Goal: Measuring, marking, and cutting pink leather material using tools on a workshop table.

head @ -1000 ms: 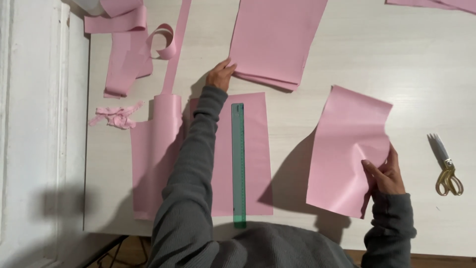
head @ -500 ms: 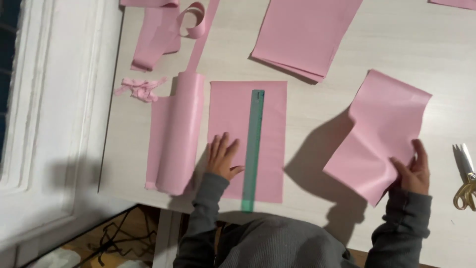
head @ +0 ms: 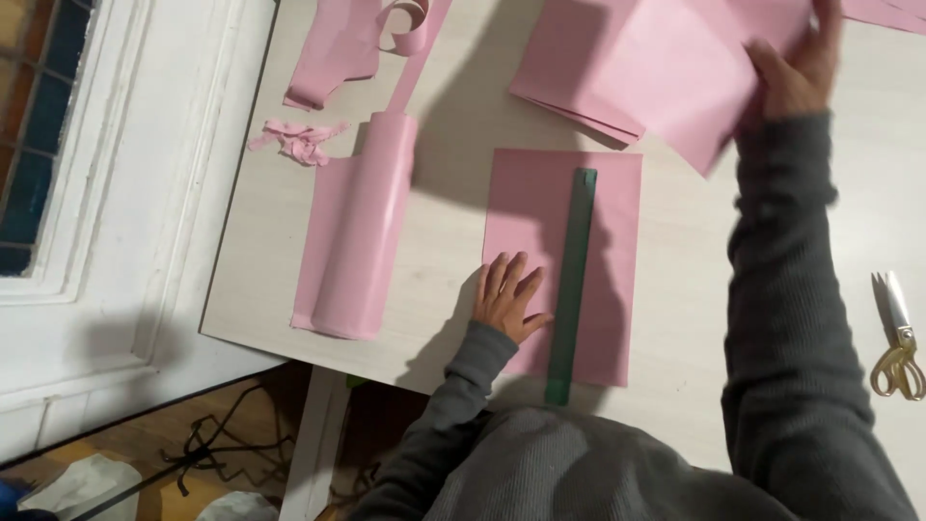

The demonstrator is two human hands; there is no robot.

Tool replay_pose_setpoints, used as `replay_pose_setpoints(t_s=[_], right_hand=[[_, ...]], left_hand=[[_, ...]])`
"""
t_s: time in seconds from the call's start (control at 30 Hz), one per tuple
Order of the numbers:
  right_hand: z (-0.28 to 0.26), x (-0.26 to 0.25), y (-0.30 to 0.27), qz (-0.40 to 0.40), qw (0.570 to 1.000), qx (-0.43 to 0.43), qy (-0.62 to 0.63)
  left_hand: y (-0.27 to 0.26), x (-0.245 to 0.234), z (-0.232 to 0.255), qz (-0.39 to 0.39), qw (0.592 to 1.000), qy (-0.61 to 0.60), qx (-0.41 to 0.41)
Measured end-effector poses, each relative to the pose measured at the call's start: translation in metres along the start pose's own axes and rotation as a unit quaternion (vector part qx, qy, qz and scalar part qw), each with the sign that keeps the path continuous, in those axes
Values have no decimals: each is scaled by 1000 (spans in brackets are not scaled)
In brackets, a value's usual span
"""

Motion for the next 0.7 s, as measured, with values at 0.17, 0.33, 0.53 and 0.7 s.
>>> replay_pose_setpoints(t_s=[0.17, 0.33, 0.53, 0.7], right_hand=[[64, 13, -36, 24, 925, -62, -375], [34, 145, -254, -246, 654, 140, -701], [-87, 206, -290, -198, 768, 104, -600], [-48, 164, -273, -251, 757, 121, -591]], left_hand=[[-7, -5, 17, -35, 999, 17, -15], [-20, 4, 18, -76, 996, 43, -5], [-36, -2, 3, -25, 998, -3, 50], [-30, -15, -6, -53, 997, -10, 58]])
Point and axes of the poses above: each hand's wrist, its own y-axis towards the middle knuckle, its own x-axis out of the palm, z = x × y, the point moved 2 cm from there along y, towards the middle knuckle, and after that the axes turned 1 degree about -z, right-handed, at the moved point
